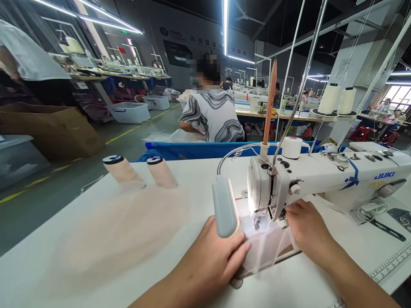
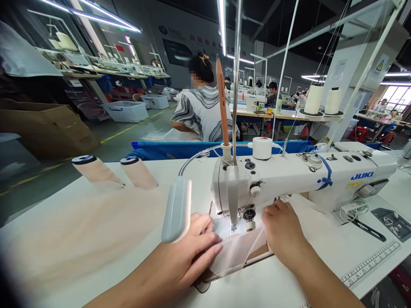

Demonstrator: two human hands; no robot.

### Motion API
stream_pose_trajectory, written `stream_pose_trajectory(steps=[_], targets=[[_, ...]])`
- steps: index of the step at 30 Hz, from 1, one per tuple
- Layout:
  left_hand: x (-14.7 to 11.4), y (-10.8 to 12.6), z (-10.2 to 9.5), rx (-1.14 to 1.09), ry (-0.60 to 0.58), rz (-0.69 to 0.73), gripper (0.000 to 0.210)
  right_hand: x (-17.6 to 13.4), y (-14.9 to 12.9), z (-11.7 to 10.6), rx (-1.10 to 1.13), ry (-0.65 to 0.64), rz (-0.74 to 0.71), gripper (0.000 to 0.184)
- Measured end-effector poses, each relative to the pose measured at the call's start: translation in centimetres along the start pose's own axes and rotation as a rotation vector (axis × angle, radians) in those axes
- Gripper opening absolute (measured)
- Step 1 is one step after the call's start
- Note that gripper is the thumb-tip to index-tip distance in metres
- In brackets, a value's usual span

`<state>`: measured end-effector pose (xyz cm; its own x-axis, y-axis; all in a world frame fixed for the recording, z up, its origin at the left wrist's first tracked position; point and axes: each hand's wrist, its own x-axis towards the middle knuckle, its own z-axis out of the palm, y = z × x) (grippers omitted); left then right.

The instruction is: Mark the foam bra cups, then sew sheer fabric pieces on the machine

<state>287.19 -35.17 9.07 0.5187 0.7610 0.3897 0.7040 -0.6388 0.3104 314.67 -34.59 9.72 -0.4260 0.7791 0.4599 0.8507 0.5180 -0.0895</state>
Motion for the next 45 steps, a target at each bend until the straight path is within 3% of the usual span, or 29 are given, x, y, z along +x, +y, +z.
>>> stream_pose_trajectory(steps=[3, 6, 9, 14, 23, 29, 34, 45], targets=[[-0.2, 0.8, -0.2, -0.112, -0.061, 0.094, 0.031, -0.2, -0.3, -0.9, 0.166, 0.059, -0.098, 0.029], [-0.1, 0.8, -0.3, -0.182, -0.16, 0.158, 0.026, -0.3, -2.1, -1.1, 0.302, -0.095, -0.233, 0.024], [-0.1, 0.6, -0.3, -0.205, -0.206, 0.158, 0.025, -0.3, -2.8, -0.6, 0.224, -0.233, -0.202, 0.024], [-0.1, 1.1, -0.4, -0.263, -0.258, 0.166, 0.02, -0.4, -2.4, -0.4, 0.179, -0.24, -0.16, 0.022], [-0.8, 0.9, 0.5, -0.193, -0.101, 0.255, 0.021, -0.5, -3.1, -0.8, 0.129, -0.329, -0.215, 0.019], [-0.7, 1.1, 0.6, -0.153, -0.099, 0.235, 0.02, -0.7, -2.7, -0.1, 0.137, -0.295, -0.181, 0.021], [-0.6, 1.0, 1.5, -0.133, -0.018, 0.243, 0.026, -0.6, -2.5, 0.2, 0.142, -0.288, -0.119, 0.032], [-0.3, 0.4, 2.0, -0.056, 0.044, 0.213, 0.027, -0.2, -2.8, 0.3, 0.125, -0.181, -0.116, 0.033]])
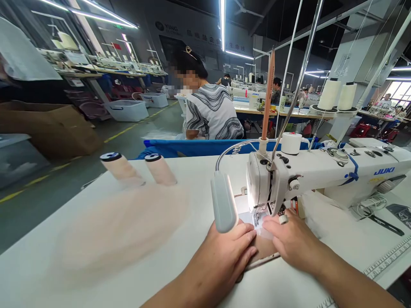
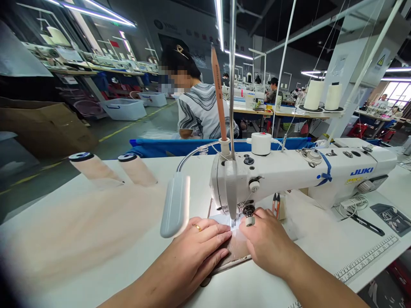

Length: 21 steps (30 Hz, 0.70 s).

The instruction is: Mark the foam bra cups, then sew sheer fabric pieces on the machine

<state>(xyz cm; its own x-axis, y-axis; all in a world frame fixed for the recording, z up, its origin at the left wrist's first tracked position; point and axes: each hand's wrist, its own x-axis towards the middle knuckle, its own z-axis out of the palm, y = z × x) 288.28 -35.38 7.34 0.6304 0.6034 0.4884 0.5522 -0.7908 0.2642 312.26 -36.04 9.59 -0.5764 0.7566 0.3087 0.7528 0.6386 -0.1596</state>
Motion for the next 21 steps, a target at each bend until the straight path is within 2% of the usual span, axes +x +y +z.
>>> stream_pose_trajectory(steps=[4, 7, 13, 16, 21], targets=[[0.0, -0.2, -0.1, 0.006, 0.01, 0.013, 0.029, 0.0, -0.2, -0.1, 0.011, -0.015, -0.074, 0.027], [0.1, -0.4, -0.1, 0.004, 0.003, 0.009, 0.028, 0.1, -0.4, -0.1, 0.011, -0.051, -0.06, 0.023], [0.2, -0.9, 0.2, 0.019, 0.022, -0.034, 0.027, 0.3, -0.2, 0.3, 0.064, -0.074, 0.003, 0.033], [0.1, -1.3, 0.2, -0.067, 0.037, -0.153, 0.029, 0.4, -0.1, 0.4, 0.093, -0.061, 0.052, 0.04], [1.5, -3.5, -0.5, -0.373, 0.087, -0.552, 0.028, 0.6, -0.2, 0.4, 0.114, -0.067, 0.113, 0.046]])
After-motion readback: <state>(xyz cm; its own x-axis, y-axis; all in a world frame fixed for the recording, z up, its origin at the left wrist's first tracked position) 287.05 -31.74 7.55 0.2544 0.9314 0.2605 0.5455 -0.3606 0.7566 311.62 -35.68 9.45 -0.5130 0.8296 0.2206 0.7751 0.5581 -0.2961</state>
